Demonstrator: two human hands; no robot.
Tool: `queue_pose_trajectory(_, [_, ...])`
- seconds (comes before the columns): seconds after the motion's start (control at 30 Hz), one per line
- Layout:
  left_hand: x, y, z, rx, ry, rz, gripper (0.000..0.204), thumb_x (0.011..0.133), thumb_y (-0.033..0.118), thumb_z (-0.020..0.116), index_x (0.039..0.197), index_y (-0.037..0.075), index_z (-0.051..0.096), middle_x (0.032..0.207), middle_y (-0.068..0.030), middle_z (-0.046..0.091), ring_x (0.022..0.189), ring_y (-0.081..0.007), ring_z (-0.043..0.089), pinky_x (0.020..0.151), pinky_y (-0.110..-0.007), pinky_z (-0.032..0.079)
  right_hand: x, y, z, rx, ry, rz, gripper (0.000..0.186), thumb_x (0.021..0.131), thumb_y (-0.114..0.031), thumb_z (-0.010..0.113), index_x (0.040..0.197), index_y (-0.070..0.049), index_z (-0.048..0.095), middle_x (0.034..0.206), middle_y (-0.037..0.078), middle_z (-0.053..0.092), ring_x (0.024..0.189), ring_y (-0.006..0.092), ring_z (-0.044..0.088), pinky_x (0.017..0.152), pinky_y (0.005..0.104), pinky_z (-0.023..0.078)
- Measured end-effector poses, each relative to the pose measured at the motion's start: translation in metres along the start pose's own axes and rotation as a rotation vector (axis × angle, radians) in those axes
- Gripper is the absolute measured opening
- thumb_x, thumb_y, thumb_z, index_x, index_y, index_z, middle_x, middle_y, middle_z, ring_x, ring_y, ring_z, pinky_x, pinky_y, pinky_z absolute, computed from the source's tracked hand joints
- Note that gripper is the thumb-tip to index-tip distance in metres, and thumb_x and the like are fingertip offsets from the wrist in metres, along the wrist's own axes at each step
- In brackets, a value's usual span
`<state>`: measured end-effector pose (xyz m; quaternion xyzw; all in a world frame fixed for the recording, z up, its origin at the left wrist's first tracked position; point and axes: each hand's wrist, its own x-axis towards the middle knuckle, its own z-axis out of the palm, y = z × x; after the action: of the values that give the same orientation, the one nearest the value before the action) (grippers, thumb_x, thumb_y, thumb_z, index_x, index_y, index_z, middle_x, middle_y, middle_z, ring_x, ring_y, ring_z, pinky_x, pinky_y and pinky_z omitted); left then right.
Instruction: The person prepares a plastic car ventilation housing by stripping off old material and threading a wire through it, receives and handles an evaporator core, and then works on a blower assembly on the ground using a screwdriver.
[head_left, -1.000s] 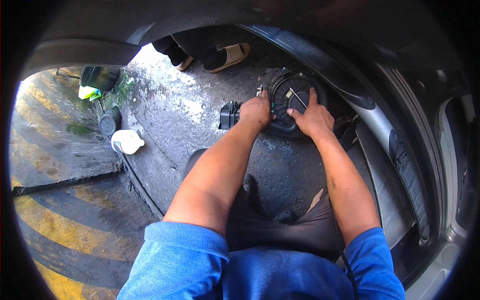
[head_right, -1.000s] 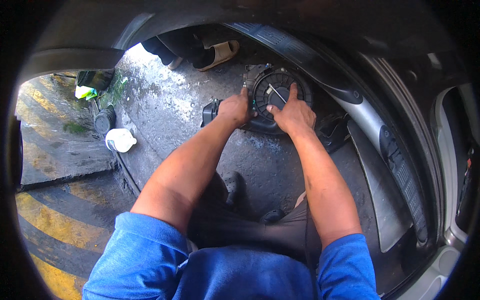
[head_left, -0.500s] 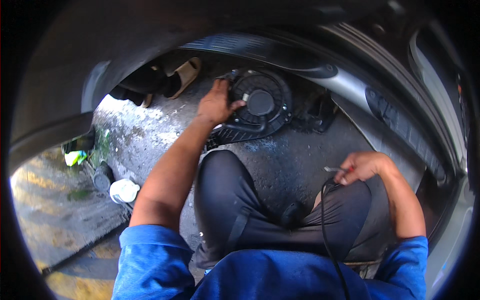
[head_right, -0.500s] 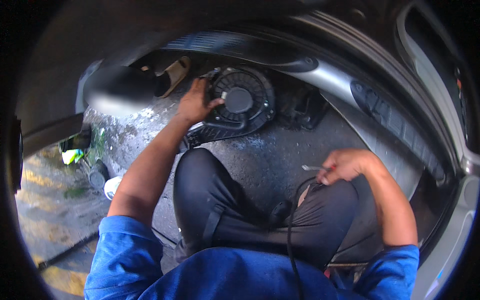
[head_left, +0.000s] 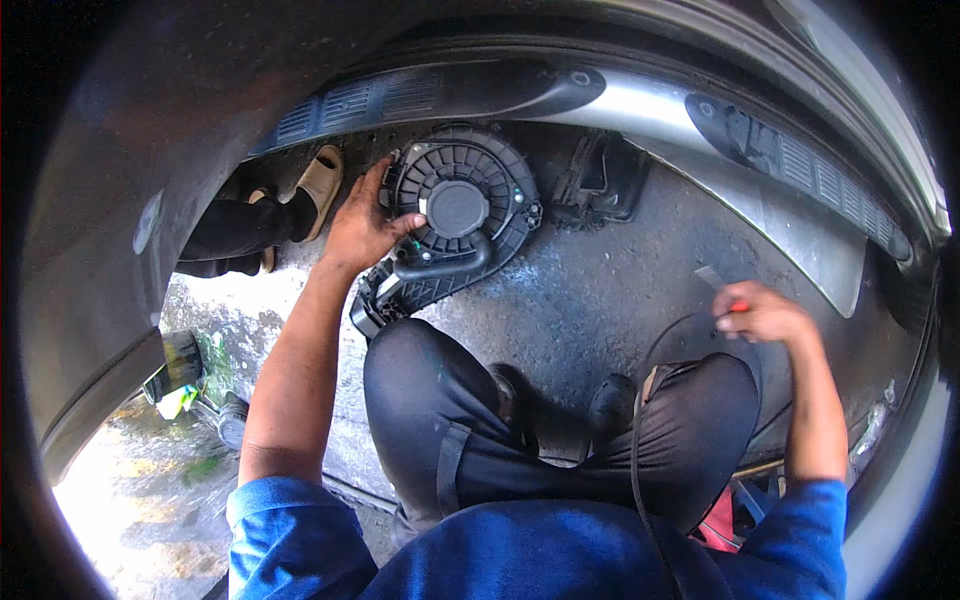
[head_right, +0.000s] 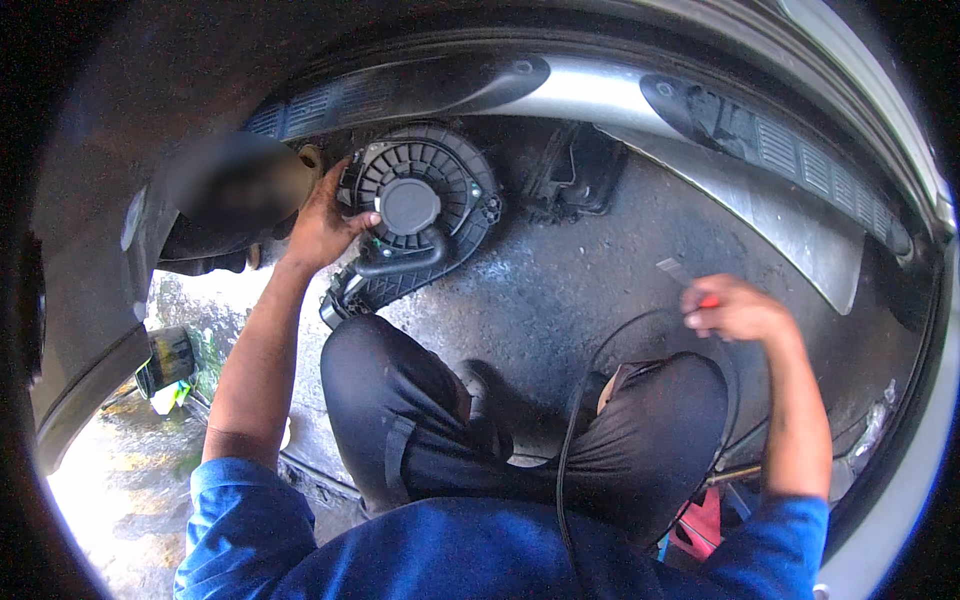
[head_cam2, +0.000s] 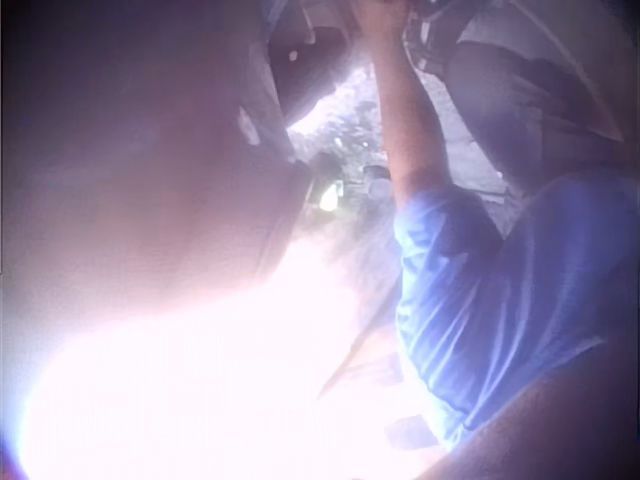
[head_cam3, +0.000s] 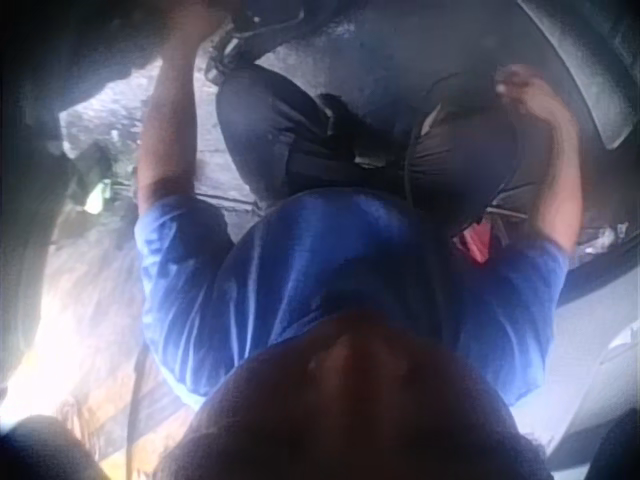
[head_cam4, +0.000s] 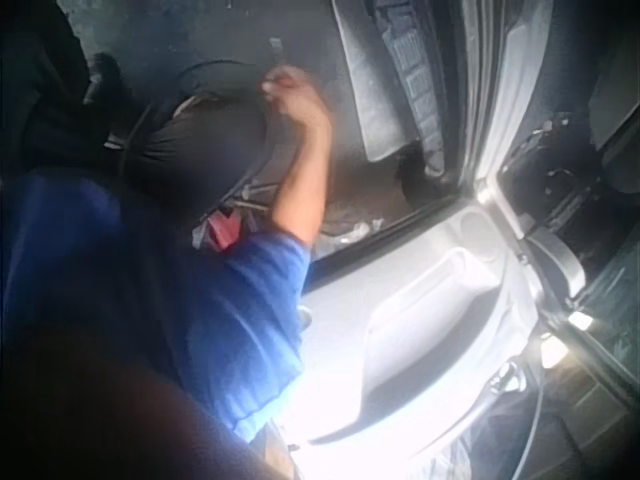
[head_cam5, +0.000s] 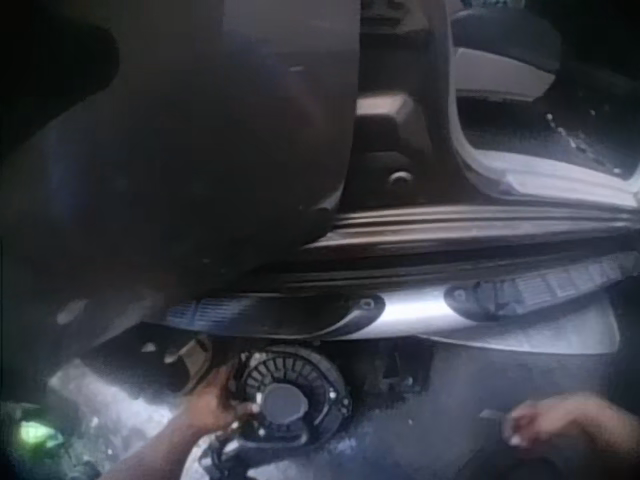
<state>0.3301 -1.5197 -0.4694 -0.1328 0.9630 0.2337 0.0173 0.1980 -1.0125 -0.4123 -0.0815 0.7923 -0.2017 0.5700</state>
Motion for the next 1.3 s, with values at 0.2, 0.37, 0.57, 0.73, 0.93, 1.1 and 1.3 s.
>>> queue_pose_trajectory(0.2, [0.004, -0.002, 0.003, -0.054, -0.049, -0.038, 0.098, 0.067, 0.043, 0.084, 0.145, 0.010, 0.034, 0.140, -0.0215, 0.048, 0.131, -0.0364, 0.046, 0.107, -0.042, 0.040, -0.117, 0.054, 0.013, 0.470, 0.334, -0.206, 0.020, 0.056, -0.007, 0.065, 0.073, 0.002, 0.063, 0.061, 0.011, 0.061, 0.046, 0.0176, 0.057, 0.040, 0.0269, 0.042])
queue_pose_trajectory(0.37, [0.006, -0.003, -0.003, -0.099, -0.064, -0.093, 0.097, 0.067, 0.043, 0.084, 0.145, 0.011, 0.035, 0.141, -0.0202, 0.048, 0.132, -0.0353, 0.046, 0.109, -0.041, 0.038, -0.136, 0.029, 0.105, -0.046, 0.090, 0.151, 0.021, 0.074, -0.010, 0.074, 0.094, -0.003, 0.071, 0.076, 0.006, 0.068, 0.073, 0.0156, 0.061, 0.069, 0.0328, 0.049])
queue_pose_trajectory(0.57, [0.007, -0.011, -0.003, -0.115, -0.062, -0.042, 0.095, 0.071, 0.038, 0.082, 0.148, 0.012, 0.033, 0.144, -0.0203, 0.044, 0.135, -0.0342, 0.042, 0.112, -0.039, 0.036, -0.144, 0.025, 0.060, -0.322, 0.744, 0.030, 0.048, 0.065, -0.003, 0.074, 0.110, -0.002, 0.060, 0.079, 0.011, 0.052, 0.072, 0.0270, 0.053, 0.070, 0.0366, 0.045])
queue_pose_trajectory(0.73, [-0.002, -0.007, 0.000, -0.195, 0.001, -0.080, 0.082, 0.078, 0.025, 0.077, 0.147, 0.008, 0.035, 0.142, -0.0230, 0.045, 0.133, -0.0363, 0.043, 0.111, -0.040, 0.036, -0.122, -0.057, 0.017, -0.475, 0.616, 0.013, 0.044, 0.065, 0.002, 0.060, 0.109, -0.001, 0.062, 0.090, 0.024, 0.065, 0.084, 0.0355, 0.065, 0.076, 0.0419, 0.048])
queue_pose_trajectory(0.93, [-0.015, -0.003, 0.006, -0.236, 0.231, -0.074, 0.068, 0.081, 0.014, 0.067, 0.143, 0.011, 0.040, 0.138, -0.0240, 0.047, 0.130, -0.0398, 0.045, 0.109, -0.041, 0.037, -0.065, -0.129, 0.002, -0.234, 0.192, -0.350, 0.052, 0.069, 0.006, 0.056, 0.120, -0.003, 0.060, 0.092, 0.012, 0.067, 0.083, 0.0255, 0.064, 0.076, 0.0375, 0.051])
queue_pose_trajectory(1.1, [-0.023, 0.030, 0.002, -0.144, 0.350, 0.131, 0.061, 0.077, 0.013, 0.068, 0.135, 0.012, 0.049, 0.127, -0.0208, 0.053, 0.117, -0.0400, 0.052, 0.104, -0.043, 0.042, 0.003, -0.170, 0.039, -0.554, 0.430, -0.405, 0.051, 0.075, 0.000, 0.056, 0.125, -0.004, 0.058, 0.110, 0.021, 0.066, 0.102, 0.0342, 0.065, 0.090, 0.0384, 0.050])
queue_pose_trajectory(1.3, [-0.016, 0.079, 0.028, -0.020, 0.199, 0.540, 0.038, 0.076, 0.015, 0.066, 0.113, 0.009, 0.064, 0.111, -0.0121, 0.060, 0.108, -0.0319, 0.056, 0.099, -0.044, 0.044, 0.054, -0.183, 0.097, -0.562, 0.582, -0.299, 0.031, 0.082, -0.009, 0.057, 0.112, -0.008, 0.064, 0.104, 0.024, 0.067, 0.103, 0.0399, 0.063, 0.088, 0.0470, 0.052])
